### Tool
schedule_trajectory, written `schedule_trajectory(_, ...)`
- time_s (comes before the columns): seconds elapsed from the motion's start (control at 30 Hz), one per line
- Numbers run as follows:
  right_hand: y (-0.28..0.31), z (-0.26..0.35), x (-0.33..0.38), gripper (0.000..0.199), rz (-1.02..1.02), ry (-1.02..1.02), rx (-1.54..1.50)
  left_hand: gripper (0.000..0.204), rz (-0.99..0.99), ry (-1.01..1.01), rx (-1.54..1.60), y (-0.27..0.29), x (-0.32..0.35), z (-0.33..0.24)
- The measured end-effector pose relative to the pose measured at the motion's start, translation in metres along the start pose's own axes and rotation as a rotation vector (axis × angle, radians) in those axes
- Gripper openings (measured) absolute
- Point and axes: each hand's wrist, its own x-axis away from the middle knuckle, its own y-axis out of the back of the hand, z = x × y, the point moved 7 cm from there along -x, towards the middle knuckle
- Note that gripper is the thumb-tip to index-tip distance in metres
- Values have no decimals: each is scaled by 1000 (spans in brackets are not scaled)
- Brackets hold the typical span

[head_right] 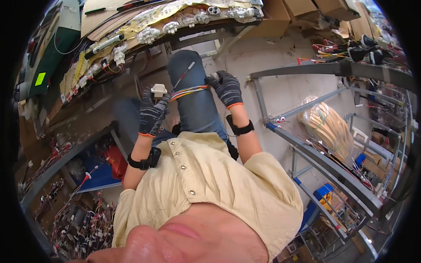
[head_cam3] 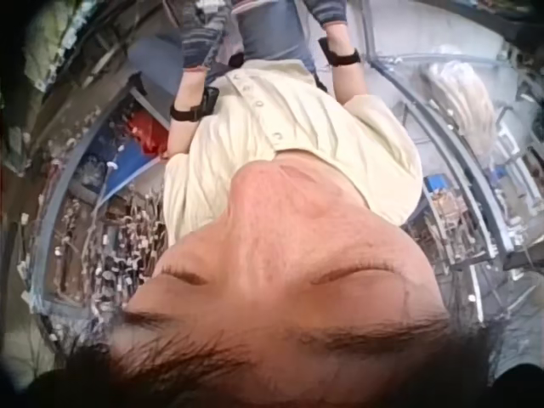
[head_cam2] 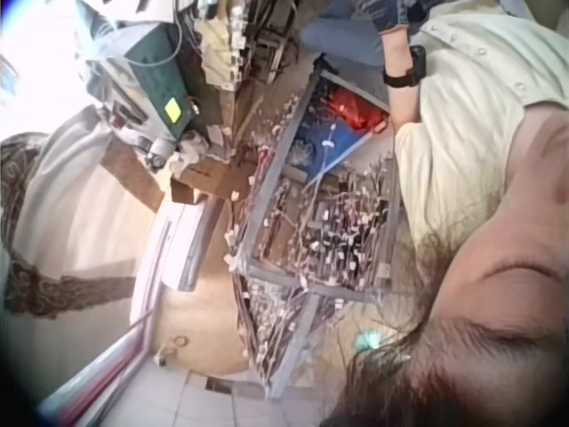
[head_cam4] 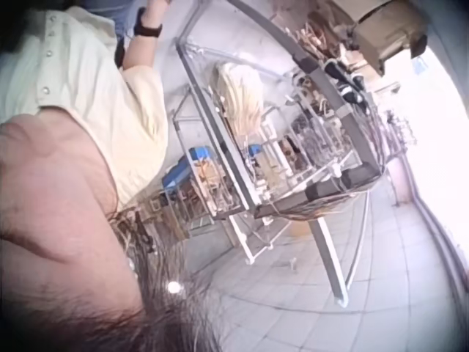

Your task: Assemble wire harnesses by connecting multiple wires to a panel with various switches and connectors.

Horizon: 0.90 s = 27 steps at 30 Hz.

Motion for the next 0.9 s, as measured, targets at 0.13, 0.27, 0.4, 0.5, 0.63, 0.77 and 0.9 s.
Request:
schedule_trajectory(0.13,49,98,9,32,-379,508,248,26,-44,50,210,11,6,-14)
schedule_trajectory(0.27,23,95,-11,39,35,136,-1032,24,-124,-7,142,19,6,-37)
schedule_trajectory(0.4,10,107,-25,36,83,106,-1029,23,-188,-124,63,29,-1,-52)
schedule_trajectory(0.5,8,126,-37,34,46,134,-1032,18,-213,-167,-43,31,-15,-43)
schedule_trajectory(0.63,2,148,-45,34,105,117,-1065,16,-274,-443,-222,30,-25,-60)
schedule_trajectory(0.77,2,159,-54,34,68,145,-1037,20,-44,-147,-33,21,-55,-26)
schedule_trajectory(0.9,-4,152,-55,33,103,52,-1242,40,-220,-938,-470,13,-45,-54)
